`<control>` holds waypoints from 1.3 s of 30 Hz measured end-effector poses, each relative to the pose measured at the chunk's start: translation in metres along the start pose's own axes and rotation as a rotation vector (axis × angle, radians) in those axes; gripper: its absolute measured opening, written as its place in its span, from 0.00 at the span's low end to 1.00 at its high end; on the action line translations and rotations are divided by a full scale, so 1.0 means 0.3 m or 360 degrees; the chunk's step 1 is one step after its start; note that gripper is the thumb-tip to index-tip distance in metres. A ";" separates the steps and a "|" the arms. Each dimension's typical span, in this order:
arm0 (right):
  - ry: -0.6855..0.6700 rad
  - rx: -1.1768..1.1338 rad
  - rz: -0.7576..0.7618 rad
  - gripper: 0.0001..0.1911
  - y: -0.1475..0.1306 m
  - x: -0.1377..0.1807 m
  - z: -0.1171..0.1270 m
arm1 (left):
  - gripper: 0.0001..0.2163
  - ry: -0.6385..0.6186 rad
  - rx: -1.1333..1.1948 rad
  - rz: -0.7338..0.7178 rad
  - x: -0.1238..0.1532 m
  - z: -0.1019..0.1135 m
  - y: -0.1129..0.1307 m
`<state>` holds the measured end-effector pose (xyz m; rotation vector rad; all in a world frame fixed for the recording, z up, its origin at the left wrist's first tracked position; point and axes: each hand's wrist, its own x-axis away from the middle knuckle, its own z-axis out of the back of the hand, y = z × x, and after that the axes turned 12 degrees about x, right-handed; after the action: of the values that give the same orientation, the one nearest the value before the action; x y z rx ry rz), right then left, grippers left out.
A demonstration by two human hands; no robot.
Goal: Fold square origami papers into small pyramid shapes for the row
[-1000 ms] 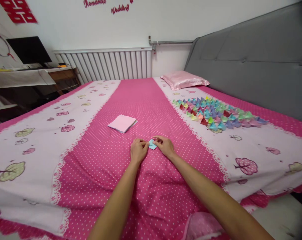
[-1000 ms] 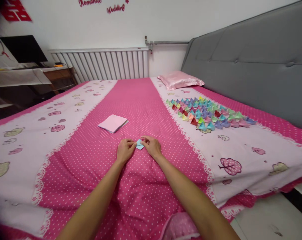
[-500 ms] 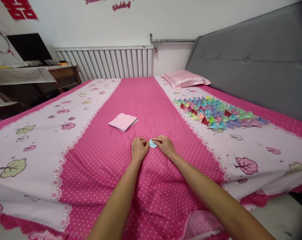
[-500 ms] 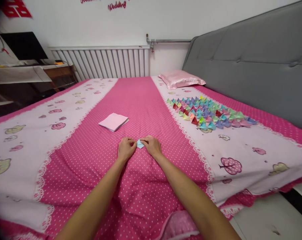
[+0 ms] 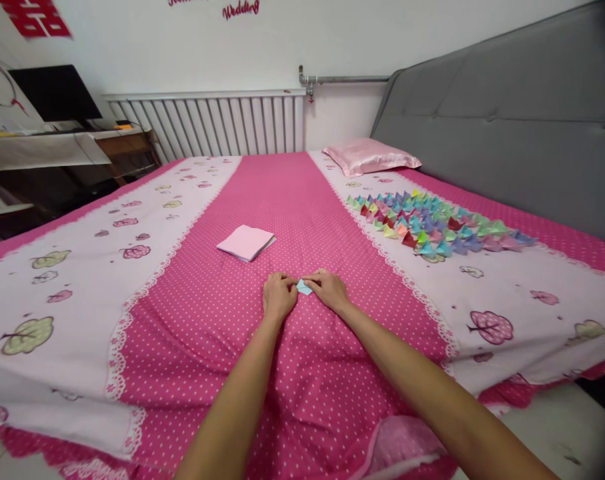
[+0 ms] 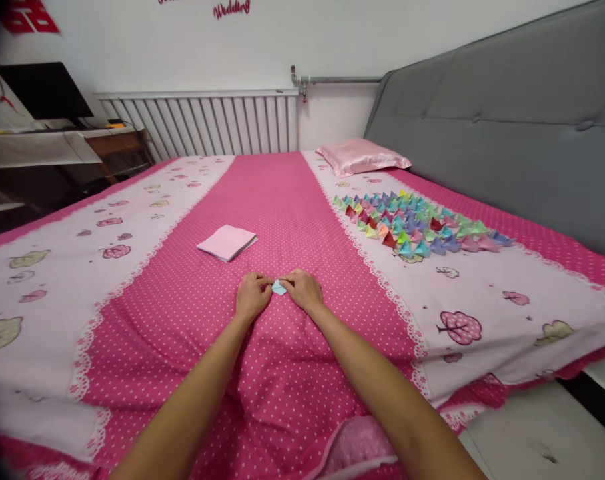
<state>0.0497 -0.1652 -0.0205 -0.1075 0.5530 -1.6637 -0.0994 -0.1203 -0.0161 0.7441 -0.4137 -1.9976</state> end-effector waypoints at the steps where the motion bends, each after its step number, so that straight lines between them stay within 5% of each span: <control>1: -0.0001 0.0013 0.0001 0.13 -0.001 -0.001 -0.001 | 0.11 -0.0001 0.0000 0.0001 0.001 0.001 0.001; 29: -0.0076 0.0011 0.0054 0.17 0.008 -0.009 -0.011 | 0.09 -0.0022 -0.0029 0.0095 -0.010 -0.004 0.005; 39: -0.0193 -0.0163 0.0253 0.25 0.050 -0.034 -0.022 | 0.12 -0.0040 0.0007 0.0095 -0.009 -0.001 0.004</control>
<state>0.0626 -0.1546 -0.0302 -0.2320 0.5404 -1.4641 -0.0975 -0.1185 -0.0147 0.7024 -0.4501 -1.9523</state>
